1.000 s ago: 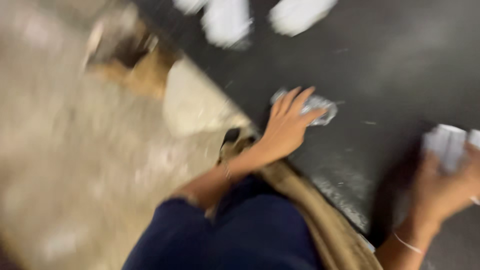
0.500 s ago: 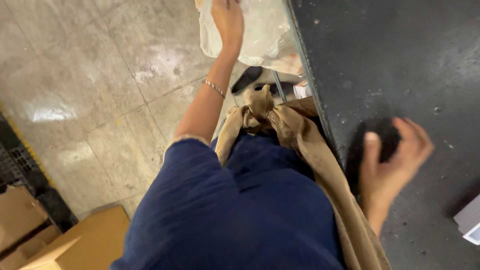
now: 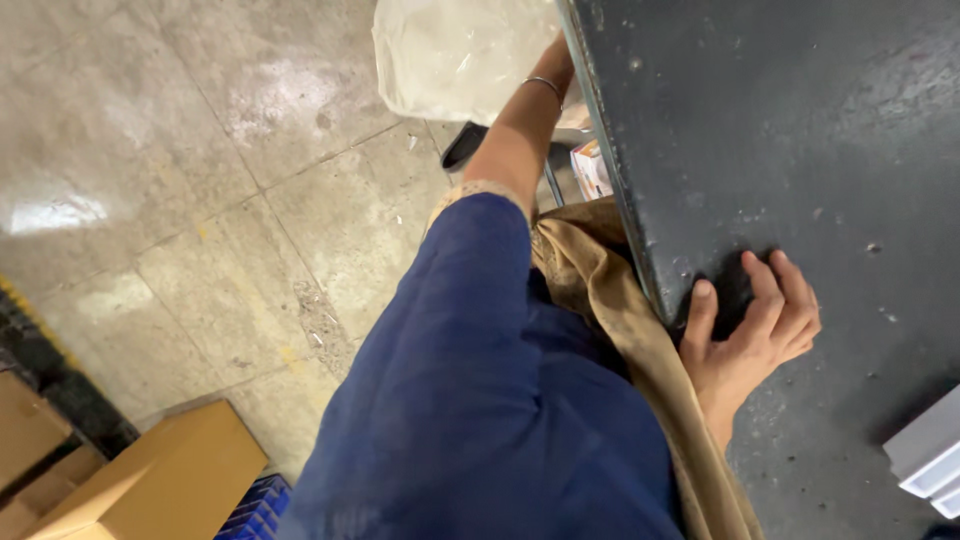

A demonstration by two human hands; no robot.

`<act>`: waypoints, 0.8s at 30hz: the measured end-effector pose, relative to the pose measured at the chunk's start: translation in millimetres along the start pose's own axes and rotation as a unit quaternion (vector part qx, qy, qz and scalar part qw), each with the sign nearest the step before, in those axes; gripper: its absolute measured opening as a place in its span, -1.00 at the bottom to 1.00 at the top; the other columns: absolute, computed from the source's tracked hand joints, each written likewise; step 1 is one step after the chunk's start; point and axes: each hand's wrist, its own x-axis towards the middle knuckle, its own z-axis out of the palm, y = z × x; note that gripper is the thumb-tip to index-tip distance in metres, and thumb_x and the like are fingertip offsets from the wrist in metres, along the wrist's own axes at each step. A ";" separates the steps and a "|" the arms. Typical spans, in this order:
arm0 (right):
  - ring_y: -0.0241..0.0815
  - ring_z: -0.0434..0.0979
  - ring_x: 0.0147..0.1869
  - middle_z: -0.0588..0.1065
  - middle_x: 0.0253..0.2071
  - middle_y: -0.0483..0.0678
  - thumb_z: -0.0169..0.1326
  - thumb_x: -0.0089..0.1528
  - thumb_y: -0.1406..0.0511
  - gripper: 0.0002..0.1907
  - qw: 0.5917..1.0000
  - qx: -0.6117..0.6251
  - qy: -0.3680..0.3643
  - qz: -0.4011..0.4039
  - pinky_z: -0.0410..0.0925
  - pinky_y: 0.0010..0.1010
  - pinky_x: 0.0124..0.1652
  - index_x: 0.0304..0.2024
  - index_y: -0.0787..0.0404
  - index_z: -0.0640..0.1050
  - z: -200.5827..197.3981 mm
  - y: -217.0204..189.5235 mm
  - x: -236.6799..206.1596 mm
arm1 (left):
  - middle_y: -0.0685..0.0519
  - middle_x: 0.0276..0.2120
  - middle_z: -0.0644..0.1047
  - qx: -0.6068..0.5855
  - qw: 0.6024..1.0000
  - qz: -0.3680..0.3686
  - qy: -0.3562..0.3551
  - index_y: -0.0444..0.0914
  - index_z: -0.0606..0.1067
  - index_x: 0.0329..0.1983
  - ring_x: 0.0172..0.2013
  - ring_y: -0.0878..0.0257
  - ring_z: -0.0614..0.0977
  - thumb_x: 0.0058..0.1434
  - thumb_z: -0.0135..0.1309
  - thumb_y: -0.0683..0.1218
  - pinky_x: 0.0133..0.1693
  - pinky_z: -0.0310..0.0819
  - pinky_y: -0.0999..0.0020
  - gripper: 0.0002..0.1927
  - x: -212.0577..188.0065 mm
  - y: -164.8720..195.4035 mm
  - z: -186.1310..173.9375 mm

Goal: The person wipes white plastic parts with a blue cloth on a black table, then places them aside. The person then wraps several of the cleaned parts in clear plastic bags and sets them on the table.

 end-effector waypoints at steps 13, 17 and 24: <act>0.09 0.26 0.46 0.38 0.38 0.01 0.22 0.40 0.17 -0.59 1.000 0.004 0.007 0.021 0.06 -0.06 0.43 0.25 0.13 0.52 -0.7 -4.8 8.5 | -0.24 -0.11 0.62 0.643 0.748 0.123 -0.108 -0.21 0.62 -0.06 -0.03 -0.11 0.63 0.24 0.08 0.11 0.00 0.51 0.10 -0.63 7.8 11.2 -24.6; 0.10 0.25 0.47 0.38 0.37 0.02 0.22 0.38 0.20 -0.59 1.000 -0.007 0.008 0.011 0.06 -0.03 0.42 0.25 0.13 0.51 -1.1 -5.9 10.6 | -0.20 -0.07 0.61 0.737 0.610 0.213 -0.198 -0.19 0.61 -0.03 -0.06 -0.16 0.63 0.27 0.07 0.00 -0.05 0.50 0.05 -0.71 18.1 19.9 -36.5; 0.09 0.29 0.45 0.39 0.34 0.00 0.23 0.29 0.25 -0.55 1.000 0.016 0.024 0.008 0.09 -0.05 0.37 0.23 0.12 0.50 -5.9 -9.4 11.2 | -0.16 0.12 0.50 0.384 0.743 0.523 0.165 -0.35 0.32 0.30 0.11 0.03 0.56 0.42 -0.10 -0.29 0.14 0.43 0.19 -0.62 -18.5 115.7 -77.6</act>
